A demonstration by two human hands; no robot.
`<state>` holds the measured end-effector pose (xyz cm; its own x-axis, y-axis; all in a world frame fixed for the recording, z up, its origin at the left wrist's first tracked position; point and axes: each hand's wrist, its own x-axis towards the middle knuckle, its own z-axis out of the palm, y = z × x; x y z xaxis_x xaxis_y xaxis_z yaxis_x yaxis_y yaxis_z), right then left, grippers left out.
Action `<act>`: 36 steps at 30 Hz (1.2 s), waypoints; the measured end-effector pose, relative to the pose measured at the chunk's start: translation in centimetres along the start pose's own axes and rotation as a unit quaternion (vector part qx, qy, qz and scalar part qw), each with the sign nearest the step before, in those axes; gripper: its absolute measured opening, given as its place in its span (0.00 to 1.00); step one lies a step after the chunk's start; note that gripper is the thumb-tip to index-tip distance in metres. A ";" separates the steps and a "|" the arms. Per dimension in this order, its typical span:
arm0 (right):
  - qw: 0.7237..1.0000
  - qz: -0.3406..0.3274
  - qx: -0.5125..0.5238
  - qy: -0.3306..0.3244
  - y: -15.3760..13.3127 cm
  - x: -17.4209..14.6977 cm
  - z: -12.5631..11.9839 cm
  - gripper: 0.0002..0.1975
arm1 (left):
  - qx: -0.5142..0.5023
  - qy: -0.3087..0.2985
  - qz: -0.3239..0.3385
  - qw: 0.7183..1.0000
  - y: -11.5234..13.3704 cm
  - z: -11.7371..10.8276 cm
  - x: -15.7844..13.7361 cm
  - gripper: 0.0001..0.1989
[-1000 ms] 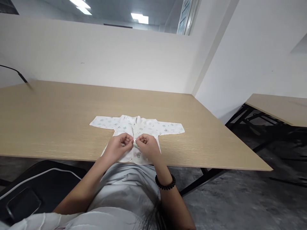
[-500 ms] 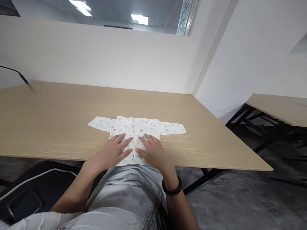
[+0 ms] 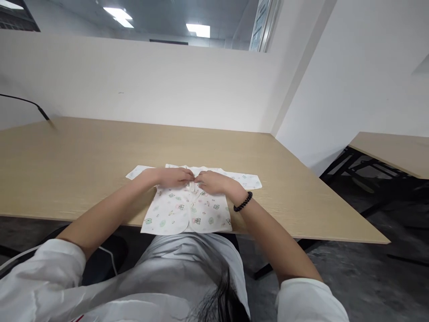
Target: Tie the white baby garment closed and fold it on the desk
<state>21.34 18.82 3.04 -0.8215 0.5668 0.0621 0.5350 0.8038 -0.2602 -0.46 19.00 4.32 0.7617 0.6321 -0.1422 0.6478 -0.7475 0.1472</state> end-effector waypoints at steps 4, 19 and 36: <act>0.998 -0.018 -0.007 0.058 1.6 -0.5 2.3 0.17 | -0.060 -0.005 0.029 0.998 -1.9 1.3 -0.9 0.23; 0.992 0.020 -0.101 0.069 2.1 -0.8 3.6 0.21 | -0.105 -0.021 0.018 0.994 -3.9 2.2 -2.2 0.27; 0.990 -0.002 -0.127 0.066 1.6 -1.0 3.3 0.22 | -0.115 -0.016 0.003 0.993 -3.8 1.7 -2.2 0.25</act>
<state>22.36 18.96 -0.59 -0.8001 0.5685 0.1916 0.5775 0.8163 -0.0103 -4.61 20.11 2.39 0.7676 0.6180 -0.1701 0.6312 -0.6827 0.3682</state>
